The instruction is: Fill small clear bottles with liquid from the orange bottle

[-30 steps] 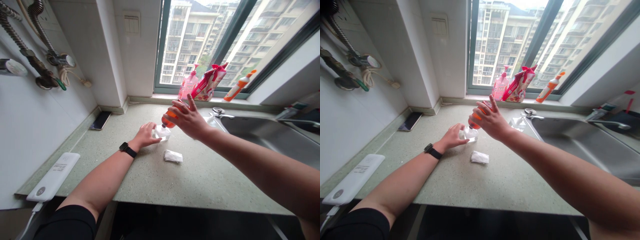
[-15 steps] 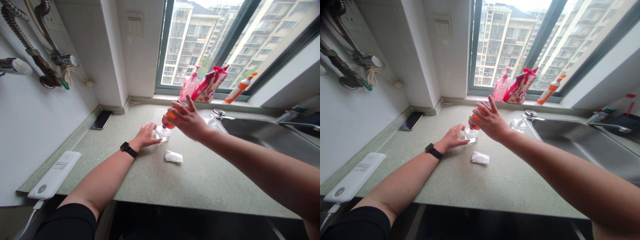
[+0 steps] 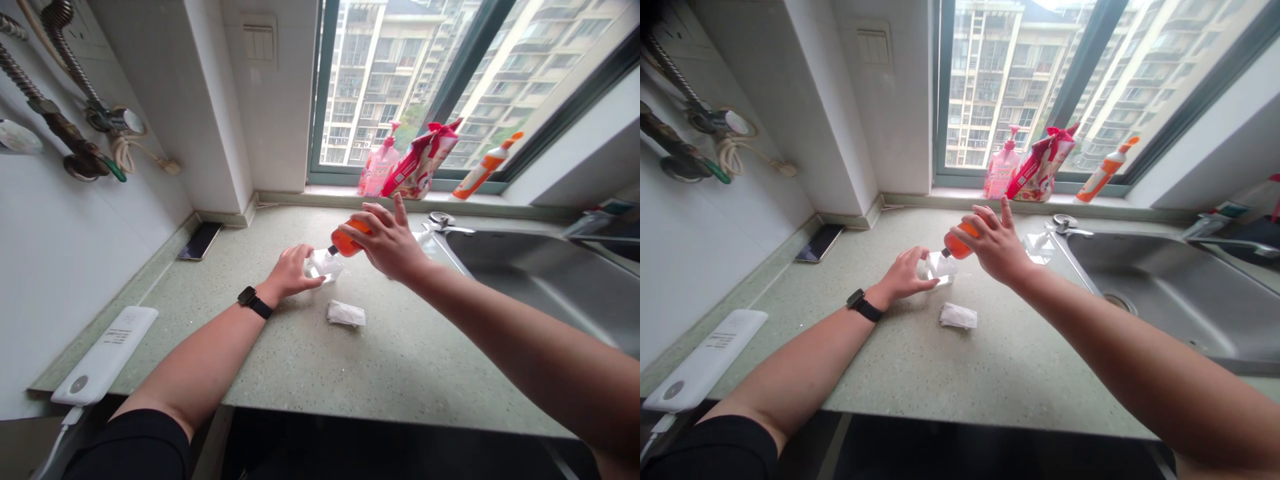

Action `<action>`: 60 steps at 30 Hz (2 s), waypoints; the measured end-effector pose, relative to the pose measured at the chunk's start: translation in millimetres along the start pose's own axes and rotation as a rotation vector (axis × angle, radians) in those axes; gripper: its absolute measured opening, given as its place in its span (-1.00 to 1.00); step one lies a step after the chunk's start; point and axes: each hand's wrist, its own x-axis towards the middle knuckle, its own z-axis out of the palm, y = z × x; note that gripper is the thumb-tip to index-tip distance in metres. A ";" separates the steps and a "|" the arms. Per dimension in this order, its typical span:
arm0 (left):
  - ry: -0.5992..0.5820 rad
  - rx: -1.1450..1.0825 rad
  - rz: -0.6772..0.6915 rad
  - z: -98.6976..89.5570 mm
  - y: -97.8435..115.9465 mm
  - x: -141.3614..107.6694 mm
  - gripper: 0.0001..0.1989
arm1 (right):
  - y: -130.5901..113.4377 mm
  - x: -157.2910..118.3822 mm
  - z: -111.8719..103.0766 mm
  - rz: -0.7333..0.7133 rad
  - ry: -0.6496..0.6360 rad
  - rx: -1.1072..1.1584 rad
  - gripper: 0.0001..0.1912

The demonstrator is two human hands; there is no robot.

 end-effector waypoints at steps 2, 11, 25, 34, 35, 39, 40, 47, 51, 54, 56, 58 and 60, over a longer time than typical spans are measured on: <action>0.001 -0.003 -0.003 0.0 0.7 -0.1 -0.46 | -0.2 -5.9 3.4 0.037 0.016 0.015 -0.30; 0.019 -0.031 -0.038 -1.8 3.3 -1.3 -0.46 | -13.4 -26.8 29.5 0.229 0.077 0.087 -0.27; -0.001 -0.049 -0.064 -4.6 2.6 -1.4 -0.44 | -13.7 -59.4 54.5 0.618 0.150 0.317 -0.33; -0.005 -0.070 -0.057 -2.4 -3.9 -1.9 -0.39 | -4.2 -64.7 64.5 0.802 0.045 0.354 -0.28; -0.008 -0.072 -0.058 -2.3 -4.4 -1.6 -0.39 | -4.1 -64.6 64.1 0.815 0.027 0.363 -0.29; -0.041 -0.077 -0.076 -2.5 -4.9 0.4 -0.38 | -4.9 -63.3 63.1 0.871 -0.020 0.391 -0.36; -0.047 -0.079 -0.081 -2.6 -4.7 0.8 -0.38 | -5.1 -63.0 63.6 0.884 -0.030 0.388 -0.38; -0.073 -0.076 -0.116 -5.4 -0.9 0.3 -0.34 | 7.6 -62.3 45.6 0.852 0.086 0.337 -0.29; -0.081 -0.070 -0.127 -5.9 0.5 1.0 -0.31 | 4.0 -60.7 3.5 0.629 0.389 0.400 -0.54; -0.077 -0.073 -0.130 -5.0 0.3 2.0 -0.31 | -19.0 -59.5 -15.1 0.450 0.378 0.538 -0.83; -0.076 -0.073 -0.125 -4.5 0.0 2.2 -0.32 | -37.3 -59.9 -14.5 0.332 0.199 0.649 -0.83; -0.071 -0.071 -0.117 -4.6 -0.1 2.0 -0.32 | -50.9 -61.5 -7.6 0.240 -0.082 0.697 -0.82; -0.066 -0.068 -0.110 -5.0 0.1 1.5 -0.33 | -57.6 -63.8 0.0 0.216 -0.340 0.698 -0.87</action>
